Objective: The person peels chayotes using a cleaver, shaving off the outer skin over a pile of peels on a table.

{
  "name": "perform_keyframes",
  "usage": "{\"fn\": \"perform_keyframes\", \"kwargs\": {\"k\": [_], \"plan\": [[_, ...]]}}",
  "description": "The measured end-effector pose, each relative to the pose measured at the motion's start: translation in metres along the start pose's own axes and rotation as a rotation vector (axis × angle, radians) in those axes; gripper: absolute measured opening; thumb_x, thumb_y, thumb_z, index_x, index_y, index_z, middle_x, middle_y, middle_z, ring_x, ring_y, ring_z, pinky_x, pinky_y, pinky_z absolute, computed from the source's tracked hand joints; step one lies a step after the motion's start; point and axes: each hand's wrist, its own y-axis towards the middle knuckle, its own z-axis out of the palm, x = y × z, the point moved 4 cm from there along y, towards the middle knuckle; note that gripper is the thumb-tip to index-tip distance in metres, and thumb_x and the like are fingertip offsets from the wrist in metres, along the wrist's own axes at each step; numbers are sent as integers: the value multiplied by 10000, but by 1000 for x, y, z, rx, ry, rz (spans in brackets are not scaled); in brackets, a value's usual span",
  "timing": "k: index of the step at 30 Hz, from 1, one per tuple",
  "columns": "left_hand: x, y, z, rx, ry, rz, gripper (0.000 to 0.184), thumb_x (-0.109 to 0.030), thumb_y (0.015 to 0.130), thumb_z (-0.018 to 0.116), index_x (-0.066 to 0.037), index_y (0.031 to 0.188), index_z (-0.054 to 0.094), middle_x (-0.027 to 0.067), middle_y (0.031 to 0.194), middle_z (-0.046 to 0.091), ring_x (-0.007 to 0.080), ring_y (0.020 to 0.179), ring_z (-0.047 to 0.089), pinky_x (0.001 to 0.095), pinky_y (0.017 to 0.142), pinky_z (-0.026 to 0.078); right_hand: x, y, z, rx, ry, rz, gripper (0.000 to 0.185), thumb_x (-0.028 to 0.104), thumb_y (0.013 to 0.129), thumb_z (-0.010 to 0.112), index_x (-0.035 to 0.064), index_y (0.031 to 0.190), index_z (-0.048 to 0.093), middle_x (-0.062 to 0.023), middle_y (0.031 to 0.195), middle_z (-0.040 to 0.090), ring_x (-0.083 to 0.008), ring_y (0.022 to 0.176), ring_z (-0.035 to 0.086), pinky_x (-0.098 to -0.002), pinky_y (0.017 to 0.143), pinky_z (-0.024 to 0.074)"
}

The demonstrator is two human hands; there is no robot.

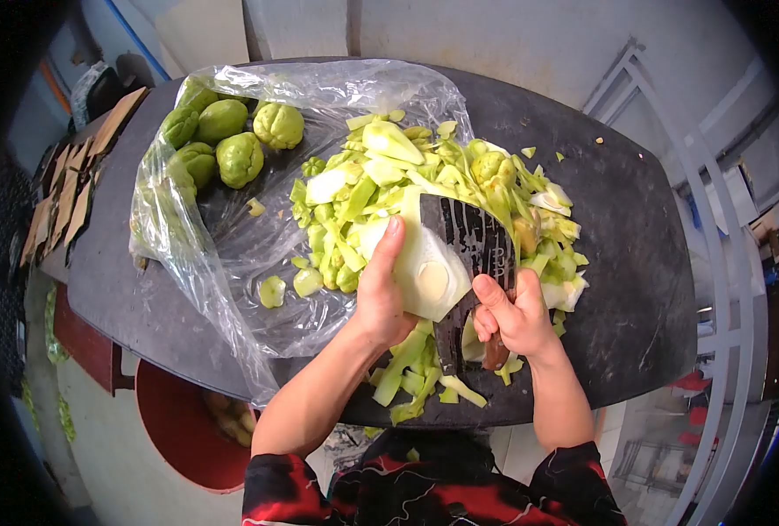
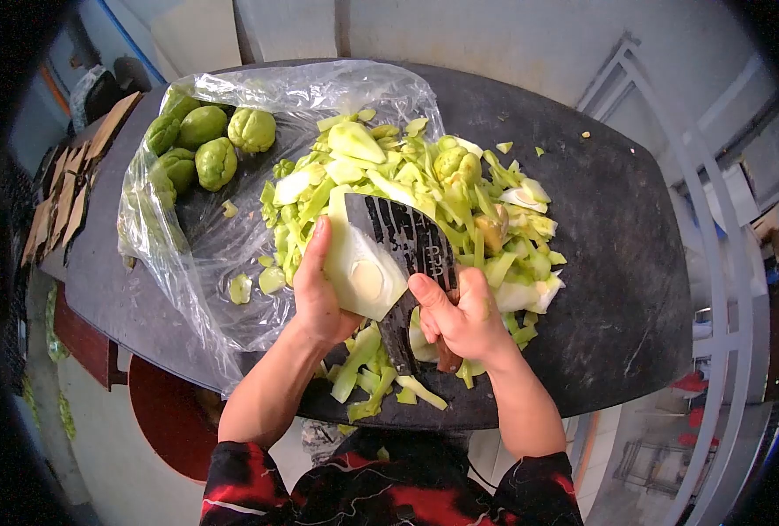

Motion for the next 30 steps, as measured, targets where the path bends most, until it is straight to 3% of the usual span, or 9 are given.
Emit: {"fn": "perform_keyframes", "kwargs": {"k": [3,8,9,12,13,15,18,21,30], "plan": [[0,2,2,74,-59,-36,583,-577,985,417,-61,1222,550,123,1050,664,229,949,670,392,877,537,3,1,-6,33,8,40,241,199,992,614,27,840,542,10,564,445,-92,460,450,-270,445,428],[-10,-1,6,-28,-106,-21,589,-601,953,464,-91,1233,546,121,1100,642,247,989,646,409,878,526,26,-5,-20,9,29,-34,225,159,985,605,24,818,538,12,574,491,-81,467,484,-260,448,417],[-17,3,6,177,-122,51,605,-626,945,460,-116,1266,508,129,1106,626,282,1027,627,442,859,526,34,-7,-19,-55,47,-82,226,148,985,602,22,809,537,11,570,485,-85,465,487,-264,448,420],[-29,4,4,182,-301,202,623,-662,936,446,-142,1278,473,145,1094,605,331,1024,610,465,820,536,46,-20,-4,-179,-440,-289,170,93,964,594,-12,832,579,-85,600,581,-146,470,557,-310,428,436],[-35,4,0,72,-277,337,626,-678,933,435,-153,1273,470,151,1084,598,344,1005,607,468,796,543,50,-23,13,-228,-660,-398,146,79,954,597,-14,842,585,-120,615,607,-172,468,574,-331,427,449],[-44,2,-9,-41,-237,478,629,-694,931,425,-165,1268,466,157,1074,591,357,987,604,471,772,550,55,-31,52,-136,-1194,-869,88,28,836,633,-17,892,583,-116,704,563,-238,531,610,-346,457,502],[-55,-2,-28,31,-275,722,644,-682,945,420,-133,1277,475,191,1084,582,375,981,599,489,759,564,39,-30,84,-30,-1256,-848,151,47,797,635,-20,917,574,-81,711,508,-207,555,608,-308,462,505],[-64,-4,-31,129,-273,772,671,-698,936,419,-129,1291,431,152,1099,573,319,991,586,418,784,561,35,-29,103,-10,-1319,-898,150,63,814,621,-17,929,567,-72,705,507,-186,560,606,-295,467,503],[-77,-11,-36,144,-259,873,664,-684,946,419,-99,1259,450,142,1091,549,302,1004,560,409,802,543,34,-23,115,-7,-1269,-953,148,68,826,606,-28,929,562,-75,703,509,-190,560,606,-295,473,507]]}}
